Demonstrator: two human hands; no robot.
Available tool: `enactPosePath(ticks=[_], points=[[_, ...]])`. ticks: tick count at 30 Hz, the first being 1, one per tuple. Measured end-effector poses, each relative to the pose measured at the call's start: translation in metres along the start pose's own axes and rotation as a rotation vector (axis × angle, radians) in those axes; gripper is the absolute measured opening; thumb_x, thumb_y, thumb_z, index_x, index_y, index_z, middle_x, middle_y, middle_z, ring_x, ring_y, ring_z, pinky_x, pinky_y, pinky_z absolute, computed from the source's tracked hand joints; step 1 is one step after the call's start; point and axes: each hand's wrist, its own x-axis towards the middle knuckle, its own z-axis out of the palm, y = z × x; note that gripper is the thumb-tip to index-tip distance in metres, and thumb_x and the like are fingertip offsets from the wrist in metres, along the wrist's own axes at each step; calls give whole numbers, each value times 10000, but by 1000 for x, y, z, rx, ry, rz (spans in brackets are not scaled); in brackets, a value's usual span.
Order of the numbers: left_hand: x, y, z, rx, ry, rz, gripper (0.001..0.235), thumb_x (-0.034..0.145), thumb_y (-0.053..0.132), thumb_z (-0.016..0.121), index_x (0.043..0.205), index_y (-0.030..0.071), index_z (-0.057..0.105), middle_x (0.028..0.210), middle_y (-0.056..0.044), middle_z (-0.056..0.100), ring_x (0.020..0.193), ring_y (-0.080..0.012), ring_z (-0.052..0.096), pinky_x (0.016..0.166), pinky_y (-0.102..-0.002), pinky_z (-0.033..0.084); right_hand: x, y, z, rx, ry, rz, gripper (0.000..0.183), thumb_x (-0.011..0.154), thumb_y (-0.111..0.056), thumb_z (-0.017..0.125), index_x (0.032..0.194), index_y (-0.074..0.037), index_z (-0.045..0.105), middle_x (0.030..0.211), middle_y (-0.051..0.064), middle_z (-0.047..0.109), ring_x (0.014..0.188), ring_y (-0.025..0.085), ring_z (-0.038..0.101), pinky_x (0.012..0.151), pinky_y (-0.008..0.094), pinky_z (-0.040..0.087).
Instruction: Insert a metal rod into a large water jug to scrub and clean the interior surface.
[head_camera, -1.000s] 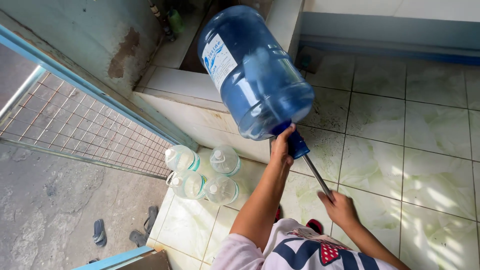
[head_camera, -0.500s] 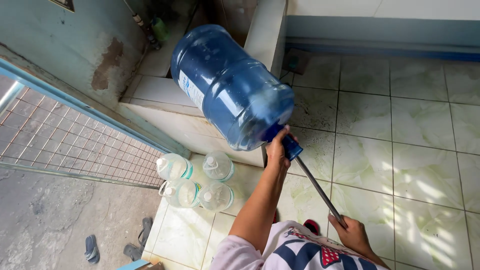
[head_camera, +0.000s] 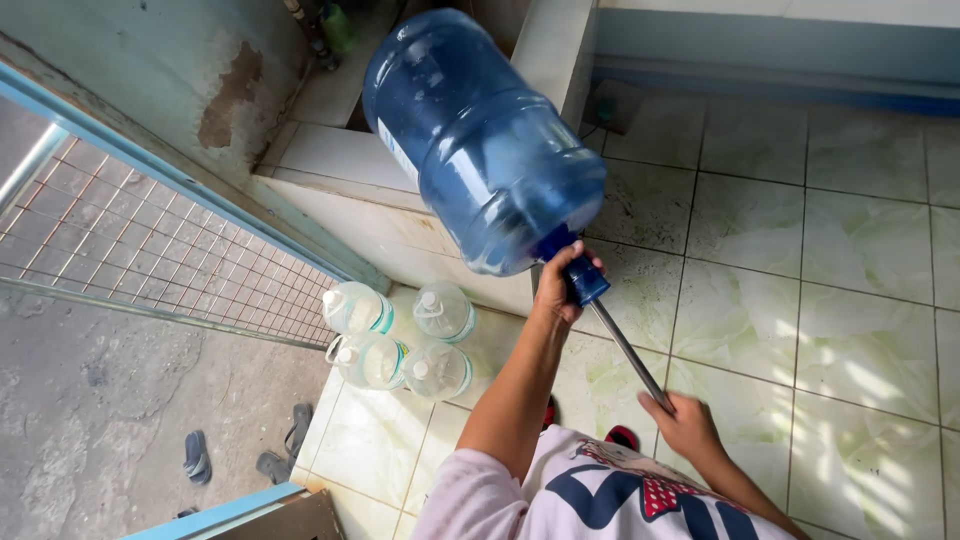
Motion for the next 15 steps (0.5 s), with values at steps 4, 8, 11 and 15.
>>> enactPosePath(ticks=[4, 8, 11, 15], points=[[12, 2, -9, -142, -214, -94, 367, 807, 249, 778, 1081, 37, 658, 826, -116, 675, 741, -238, 694, 726, -398, 615, 24, -87, -8, -49, 66, -39, 569, 894, -441, 738, 606, -3, 518, 491, 133, 429, 477, 221, 362, 472, 395, 355], [16, -2, -3, 97, 20, -18, 355, 820, 243, 788, 1073, 44, 638, 841, -89, 671, 739, -245, 693, 677, -420, 600, -8, -43, -21, -156, 100, 59, 547, 874, -477, 722, 620, -21, 561, 480, 131, 470, 441, 244, 434, 479, 404, 399], [15, -6, 18, 97, 147, 24, 378, 769, 241, 779, 1044, 16, 650, 791, -104, 671, 662, -260, 691, 603, -410, 583, -27, 27, -11, -139, 106, 97, 550, 845, -467, 743, 585, -14, 570, 469, 149, 475, 447, 237, 435, 481, 404, 421], [9, -12, 30, 219, 253, 195, 393, 758, 195, 864, 1018, -6, 650, 783, -83, 674, 612, -224, 655, 562, -369, 540, 1, -9, 6, -44, 150, 4, 542, 872, -432, 750, 621, -2, 536, 506, 155, 448, 490, 230, 364, 490, 416, 386]])
